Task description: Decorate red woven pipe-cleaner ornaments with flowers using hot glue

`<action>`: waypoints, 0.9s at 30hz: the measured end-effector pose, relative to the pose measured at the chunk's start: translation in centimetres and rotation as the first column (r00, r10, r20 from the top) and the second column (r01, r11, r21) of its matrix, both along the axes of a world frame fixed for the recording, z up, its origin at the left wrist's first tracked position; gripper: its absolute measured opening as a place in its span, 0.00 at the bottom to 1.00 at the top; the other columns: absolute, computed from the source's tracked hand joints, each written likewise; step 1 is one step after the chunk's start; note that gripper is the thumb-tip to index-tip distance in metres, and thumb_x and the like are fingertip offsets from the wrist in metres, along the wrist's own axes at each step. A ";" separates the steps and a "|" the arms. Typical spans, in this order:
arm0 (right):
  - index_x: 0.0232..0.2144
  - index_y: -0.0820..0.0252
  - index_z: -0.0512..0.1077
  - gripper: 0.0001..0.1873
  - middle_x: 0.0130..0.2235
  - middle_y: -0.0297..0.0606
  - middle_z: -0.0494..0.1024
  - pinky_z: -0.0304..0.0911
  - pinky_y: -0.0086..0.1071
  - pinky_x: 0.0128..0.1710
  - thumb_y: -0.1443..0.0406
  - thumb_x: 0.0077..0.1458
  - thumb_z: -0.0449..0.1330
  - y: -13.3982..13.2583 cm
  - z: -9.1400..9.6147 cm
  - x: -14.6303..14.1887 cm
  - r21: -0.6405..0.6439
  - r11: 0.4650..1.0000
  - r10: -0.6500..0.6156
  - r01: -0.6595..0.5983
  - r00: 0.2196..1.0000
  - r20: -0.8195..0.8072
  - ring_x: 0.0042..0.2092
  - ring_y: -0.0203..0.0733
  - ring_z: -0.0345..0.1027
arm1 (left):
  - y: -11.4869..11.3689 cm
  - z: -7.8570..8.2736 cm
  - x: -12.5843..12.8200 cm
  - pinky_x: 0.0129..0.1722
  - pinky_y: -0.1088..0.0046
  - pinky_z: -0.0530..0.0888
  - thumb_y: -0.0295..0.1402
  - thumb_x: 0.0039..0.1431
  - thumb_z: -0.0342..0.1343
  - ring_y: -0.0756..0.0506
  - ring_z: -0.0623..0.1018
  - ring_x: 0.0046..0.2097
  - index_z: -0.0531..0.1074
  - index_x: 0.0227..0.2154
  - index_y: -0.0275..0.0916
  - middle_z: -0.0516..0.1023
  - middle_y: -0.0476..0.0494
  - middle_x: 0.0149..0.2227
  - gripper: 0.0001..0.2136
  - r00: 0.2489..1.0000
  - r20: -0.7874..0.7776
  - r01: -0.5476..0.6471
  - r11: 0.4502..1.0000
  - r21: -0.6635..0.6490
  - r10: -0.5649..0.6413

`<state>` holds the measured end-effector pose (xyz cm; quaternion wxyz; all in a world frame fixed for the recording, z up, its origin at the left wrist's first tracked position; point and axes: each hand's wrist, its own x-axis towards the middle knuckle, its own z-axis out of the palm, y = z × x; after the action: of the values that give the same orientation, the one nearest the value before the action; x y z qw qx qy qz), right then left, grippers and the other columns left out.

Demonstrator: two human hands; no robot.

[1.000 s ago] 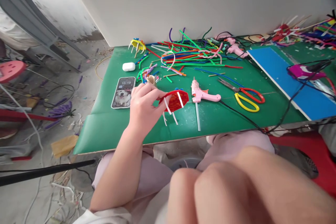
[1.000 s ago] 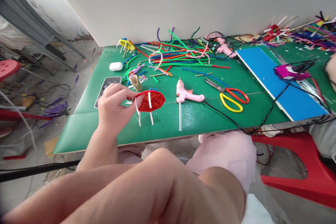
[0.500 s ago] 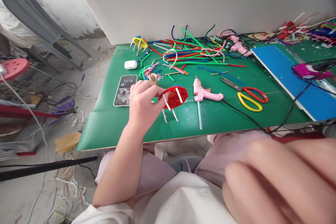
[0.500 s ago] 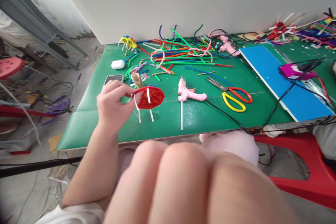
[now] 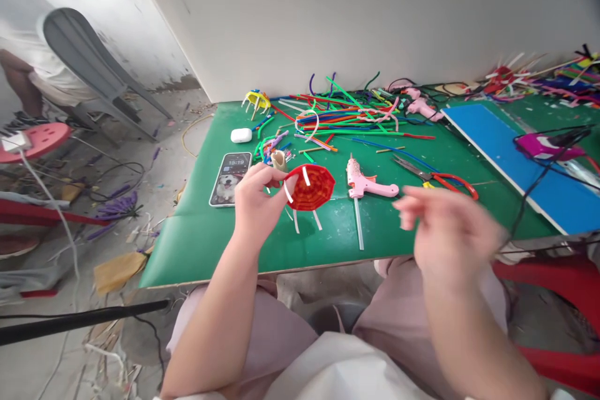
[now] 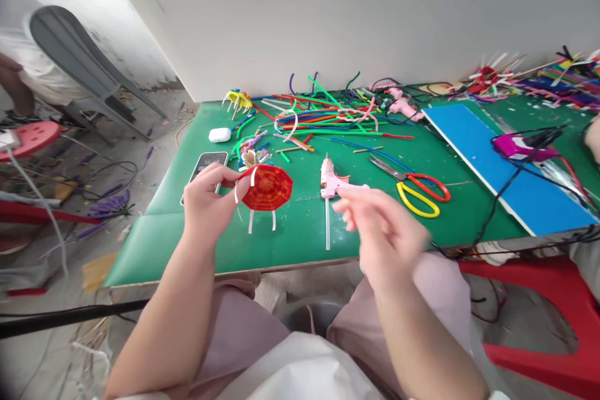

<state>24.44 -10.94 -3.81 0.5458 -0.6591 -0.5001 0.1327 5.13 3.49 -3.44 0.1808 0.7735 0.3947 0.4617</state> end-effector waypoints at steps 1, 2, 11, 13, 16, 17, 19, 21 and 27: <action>0.38 0.55 0.73 0.14 0.37 0.39 0.77 0.66 0.32 0.27 0.59 0.59 0.49 0.9 -0.1 0.2 -0.019 1.000 0.000 0.000 1.000 -0.025 0.33 0.40 0.70 | 0.0 -0.1 0.1 0.27 0.76 0.63 0.32 0.50 0.57 0.53 0.65 0.25 0.69 0.20 0.38 0.66 0.52 0.21 0.07 0.999 0.037 -0.007 0.998 -0.055 0.009; 0.38 0.56 0.74 0.14 0.35 0.38 0.77 0.66 0.31 0.25 0.58 0.57 0.52 1.9 -0.4 0.4 -0.054 0.998 0.016 -0.020 0.998 -0.056 0.32 0.39 0.70 | 0.1 -0.3 0.3 0.26 0.76 0.63 0.33 0.50 0.57 0.54 0.65 0.25 0.68 0.20 0.38 0.65 0.53 0.21 0.08 0.997 0.074 -0.010 0.994 -0.106 0.018; 0.29 0.59 0.74 0.10 0.28 0.35 0.78 0.66 0.29 0.27 0.58 0.48 0.61 6.8 -1.8 -0.4 -0.155 0.969 0.174 -0.191 0.978 -0.114 0.30 0.38 0.71 | -1.1 -1.9 2.9 0.28 0.75 0.64 0.39 0.52 0.56 0.52 0.64 0.27 0.69 0.21 0.38 0.64 0.52 0.21 0.10 0.987 0.154 0.002 0.951 -0.310 0.048; 0.28 0.60 0.73 0.09 0.26 0.35 0.77 0.66 0.30 0.26 0.59 0.49 0.60 7.2 -1.9 0.1 -0.154 0.975 0.143 -0.162 0.981 -0.129 0.27 0.38 0.71 | -1.3 -1.7 3.0 0.31 0.75 0.65 0.38 0.51 0.56 0.52 0.66 0.29 0.71 0.25 0.39 0.66 0.51 0.23 0.08 0.997 0.081 0.011 0.962 -0.272 0.011; 0.29 0.60 0.73 0.10 0.25 0.36 0.77 0.67 0.31 0.26 0.58 0.49 0.59 7.6 -1.8 1.3 -0.171 0.976 0.116 -0.134 0.987 -0.114 0.27 0.39 0.71 | -1.3 -0.7 2.2 0.35 0.73 0.67 0.38 0.51 0.58 0.50 0.69 0.34 0.73 0.39 0.44 0.69 0.50 0.30 0.12 0.989 -0.073 0.108 0.960 -0.259 -0.131; 0.29 0.60 0.73 0.10 0.25 0.36 0.77 0.67 0.31 0.26 0.58 0.49 0.59 7.7 -1.7 1.7 -0.180 0.975 0.116 -0.134 0.988 -0.104 0.26 0.40 0.72 | -1.2 -0.2 1.6 0.35 0.73 0.67 0.39 0.51 0.58 0.50 0.69 0.36 0.70 0.45 0.47 0.69 0.49 0.33 0.17 0.975 -0.121 0.147 0.950 -0.274 -0.186; 0.29 0.59 0.73 0.10 0.25 0.35 0.77 0.67 0.31 0.26 0.59 0.49 0.59 7.8 -1.5 2.3 -0.195 0.970 0.129 -0.143 0.988 -0.082 0.26 0.39 0.71 | -0.9 0.6 0.5 0.34 0.74 0.68 0.40 0.51 0.57 0.49 0.70 0.39 0.65 0.51 0.50 0.70 0.48 0.36 0.23 0.937 -0.177 0.232 0.915 -0.330 -0.302; 0.30 0.59 0.73 0.09 0.24 0.34 0.76 0.66 0.30 0.25 0.59 0.49 0.59 7.9 -1.3 2.7 -0.207 0.966 0.150 -0.156 0.988 -0.045 0.24 0.39 0.71 | -0.5 1.2 -0.5 0.34 0.75 0.68 0.40 0.54 0.55 0.49 0.71 0.39 0.68 0.48 0.51 0.72 0.48 0.38 0.18 0.919 -0.183 0.265 0.890 -0.371 -0.349; 0.32 0.57 0.74 0.09 0.26 0.33 0.78 0.64 0.29 0.25 0.60 0.51 0.58 8.3 -1.1 2.6 -0.212 0.957 0.235 -0.197 0.956 0.174 0.24 0.37 0.70 | 0.2 0.6 -0.2 0.28 0.76 0.66 0.42 0.55 0.52 0.50 0.72 0.35 0.73 0.32 0.42 0.74 0.48 0.32 0.11 0.913 -0.247 0.221 0.901 -0.372 -0.326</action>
<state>27.02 -2.64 -4.94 0.4092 -0.6599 -0.6059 0.1733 4.96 3.68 -2.80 0.3112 0.8409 0.3767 0.2329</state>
